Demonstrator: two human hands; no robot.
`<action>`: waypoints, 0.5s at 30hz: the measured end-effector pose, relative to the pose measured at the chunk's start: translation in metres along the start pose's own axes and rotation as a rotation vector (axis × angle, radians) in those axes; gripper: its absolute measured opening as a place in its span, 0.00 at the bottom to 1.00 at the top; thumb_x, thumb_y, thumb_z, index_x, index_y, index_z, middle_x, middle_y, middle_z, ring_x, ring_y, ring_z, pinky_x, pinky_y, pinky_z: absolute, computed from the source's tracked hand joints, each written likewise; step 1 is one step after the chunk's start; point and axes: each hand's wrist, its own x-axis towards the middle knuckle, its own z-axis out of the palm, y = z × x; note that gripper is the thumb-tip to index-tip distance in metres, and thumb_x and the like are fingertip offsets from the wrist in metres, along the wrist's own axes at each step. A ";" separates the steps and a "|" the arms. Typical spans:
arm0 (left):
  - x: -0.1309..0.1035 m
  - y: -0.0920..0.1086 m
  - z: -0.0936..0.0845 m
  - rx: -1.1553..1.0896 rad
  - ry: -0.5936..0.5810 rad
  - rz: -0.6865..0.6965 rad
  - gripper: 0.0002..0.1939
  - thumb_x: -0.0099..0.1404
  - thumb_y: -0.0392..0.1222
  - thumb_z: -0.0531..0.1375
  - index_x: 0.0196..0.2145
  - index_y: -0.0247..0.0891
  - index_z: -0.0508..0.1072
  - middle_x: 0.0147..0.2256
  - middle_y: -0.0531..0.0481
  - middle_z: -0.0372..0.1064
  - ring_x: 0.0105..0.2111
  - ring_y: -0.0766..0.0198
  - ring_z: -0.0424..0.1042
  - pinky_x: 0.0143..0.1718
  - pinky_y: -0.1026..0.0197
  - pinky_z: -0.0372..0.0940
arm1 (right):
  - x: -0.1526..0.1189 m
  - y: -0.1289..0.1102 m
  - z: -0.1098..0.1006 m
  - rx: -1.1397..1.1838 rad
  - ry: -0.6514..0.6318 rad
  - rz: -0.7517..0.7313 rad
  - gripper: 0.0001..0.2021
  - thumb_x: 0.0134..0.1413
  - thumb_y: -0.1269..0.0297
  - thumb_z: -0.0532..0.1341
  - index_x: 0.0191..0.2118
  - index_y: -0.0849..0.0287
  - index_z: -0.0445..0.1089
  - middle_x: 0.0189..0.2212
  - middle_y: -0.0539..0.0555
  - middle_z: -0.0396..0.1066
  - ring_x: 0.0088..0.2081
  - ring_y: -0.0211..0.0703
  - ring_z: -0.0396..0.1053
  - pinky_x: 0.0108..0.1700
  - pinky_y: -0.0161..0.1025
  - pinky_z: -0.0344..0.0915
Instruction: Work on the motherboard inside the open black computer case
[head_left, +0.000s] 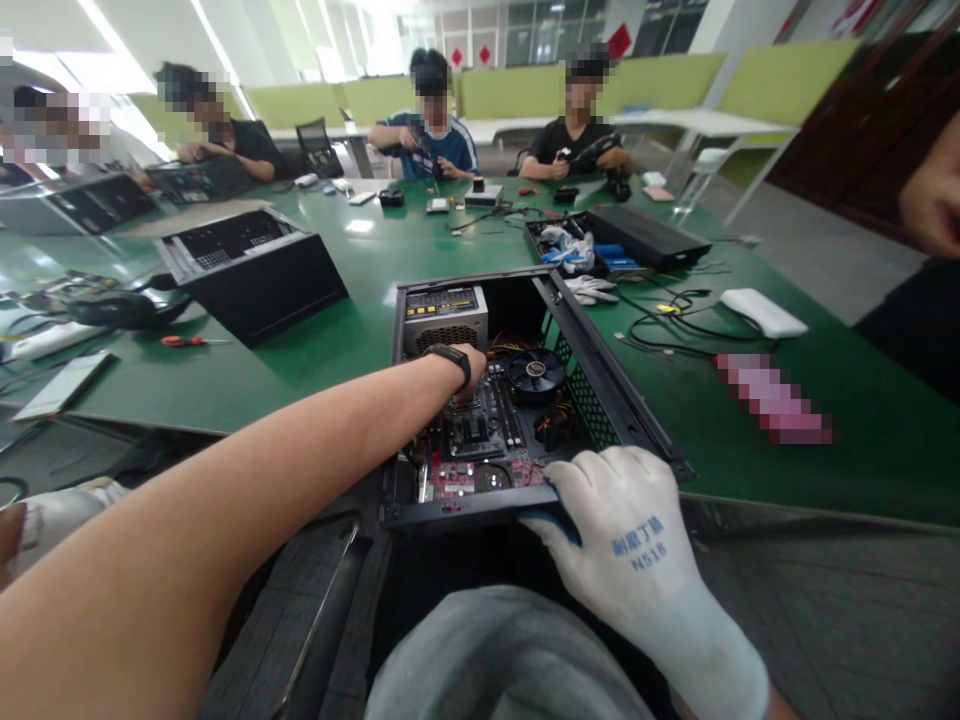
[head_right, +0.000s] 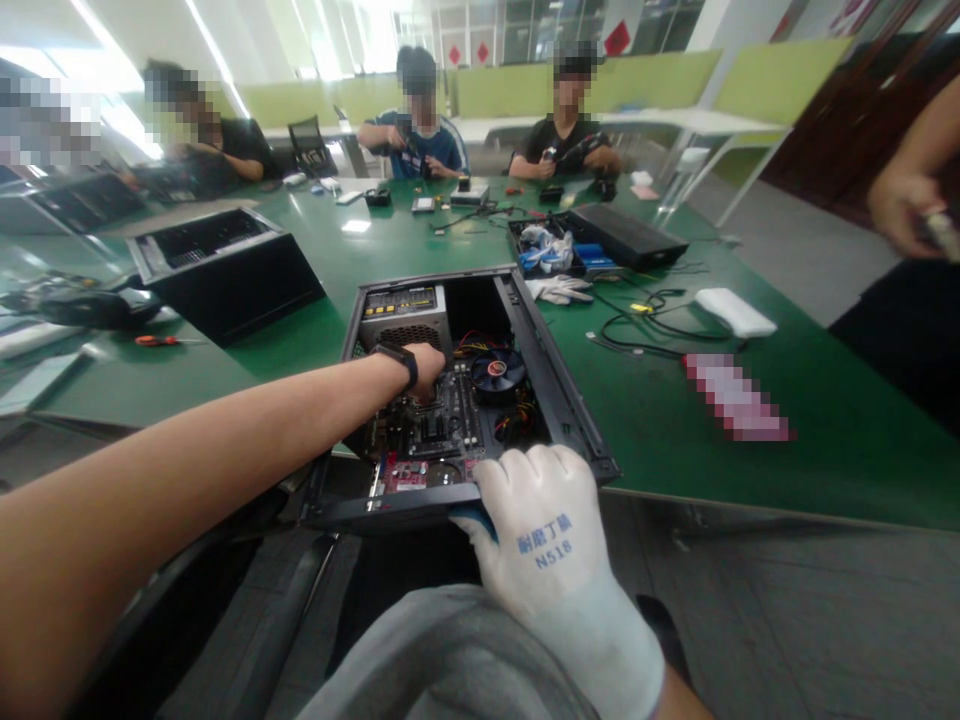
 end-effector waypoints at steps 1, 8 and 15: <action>0.000 0.000 0.000 -0.001 0.001 0.000 0.29 0.48 0.39 0.76 0.49 0.30 0.81 0.48 0.33 0.78 0.48 0.46 0.77 0.50 0.56 0.72 | 0.000 0.000 0.000 0.000 0.001 -0.001 0.14 0.52 0.53 0.69 0.39 0.56 0.71 0.30 0.53 0.69 0.35 0.50 0.61 0.42 0.47 0.50; 0.010 -0.002 0.005 0.033 -0.006 0.000 0.29 0.46 0.41 0.76 0.47 0.34 0.82 0.47 0.37 0.79 0.47 0.49 0.78 0.48 0.59 0.72 | 0.002 0.000 -0.001 -0.012 -0.016 0.004 0.14 0.52 0.52 0.69 0.38 0.56 0.72 0.30 0.53 0.69 0.34 0.50 0.61 0.41 0.47 0.49; 0.014 -0.004 0.006 0.002 -0.013 -0.002 0.31 0.43 0.41 0.77 0.47 0.36 0.82 0.46 0.38 0.79 0.47 0.48 0.77 0.49 0.57 0.71 | 0.000 0.000 -0.001 -0.004 -0.011 0.005 0.14 0.51 0.53 0.69 0.38 0.57 0.72 0.30 0.53 0.69 0.34 0.49 0.60 0.42 0.46 0.49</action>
